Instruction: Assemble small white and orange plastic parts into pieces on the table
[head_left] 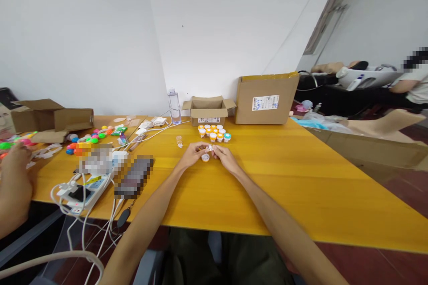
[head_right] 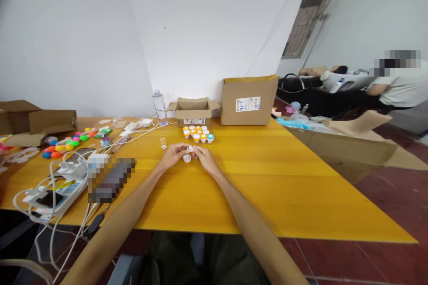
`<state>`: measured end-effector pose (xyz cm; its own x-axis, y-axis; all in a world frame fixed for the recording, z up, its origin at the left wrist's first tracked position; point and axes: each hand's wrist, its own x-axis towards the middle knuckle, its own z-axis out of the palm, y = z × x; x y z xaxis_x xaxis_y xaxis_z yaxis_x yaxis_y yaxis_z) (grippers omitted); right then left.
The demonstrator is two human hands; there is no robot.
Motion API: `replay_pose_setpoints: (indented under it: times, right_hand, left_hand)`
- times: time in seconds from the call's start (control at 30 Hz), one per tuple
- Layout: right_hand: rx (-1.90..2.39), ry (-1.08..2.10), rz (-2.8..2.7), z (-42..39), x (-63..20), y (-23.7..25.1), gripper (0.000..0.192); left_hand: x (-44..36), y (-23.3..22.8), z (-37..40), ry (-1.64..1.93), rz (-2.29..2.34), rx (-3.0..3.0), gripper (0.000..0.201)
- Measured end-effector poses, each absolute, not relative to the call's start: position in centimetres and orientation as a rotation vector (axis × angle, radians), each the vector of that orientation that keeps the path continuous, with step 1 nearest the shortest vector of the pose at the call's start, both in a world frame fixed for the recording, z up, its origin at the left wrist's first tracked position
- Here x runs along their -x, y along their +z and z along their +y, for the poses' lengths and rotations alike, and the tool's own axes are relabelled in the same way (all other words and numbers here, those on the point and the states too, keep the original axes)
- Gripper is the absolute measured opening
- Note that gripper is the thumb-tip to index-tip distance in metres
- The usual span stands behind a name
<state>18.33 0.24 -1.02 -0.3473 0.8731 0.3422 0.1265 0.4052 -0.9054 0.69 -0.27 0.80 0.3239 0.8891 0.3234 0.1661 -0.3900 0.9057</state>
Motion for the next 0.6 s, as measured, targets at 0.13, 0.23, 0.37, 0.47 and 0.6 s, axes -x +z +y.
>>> replay_pose_setpoints:
  times: [0.13, 0.23, 0.37, 0.47, 0.6]
  right_hand:
    - [0.888, 1.017, -1.750, 0.3, -18.3, -1.1, 0.057]
    - [0.902, 0.993, -1.731, 0.3, -18.3, -1.2, 0.057]
    - [0.906, 0.951, -1.715, 0.2, -18.3, -1.2, 0.053]
    - [0.910, 0.920, -1.721, 0.1, -18.3, -1.2, 0.048]
    - [0.912, 0.922, -1.721, 0.1, -18.4, -1.1, 0.042]
  left_hand:
    - [-0.6, 0.9, -0.2, 1.186, 1.043, -1.859, 0.022]
    - [0.0, 1.0, 0.0, 1.217, 1.151, -1.938, 0.016]
    - [1.4, 0.6, 0.1, 1.149, 1.469, -2.102, 0.013]
    - [2.4, 0.3, 0.4, 1.066, 1.638, -2.183, 0.014]
    - [3.2, 0.2, 0.7, 1.031, 1.718, -2.280, 0.010]
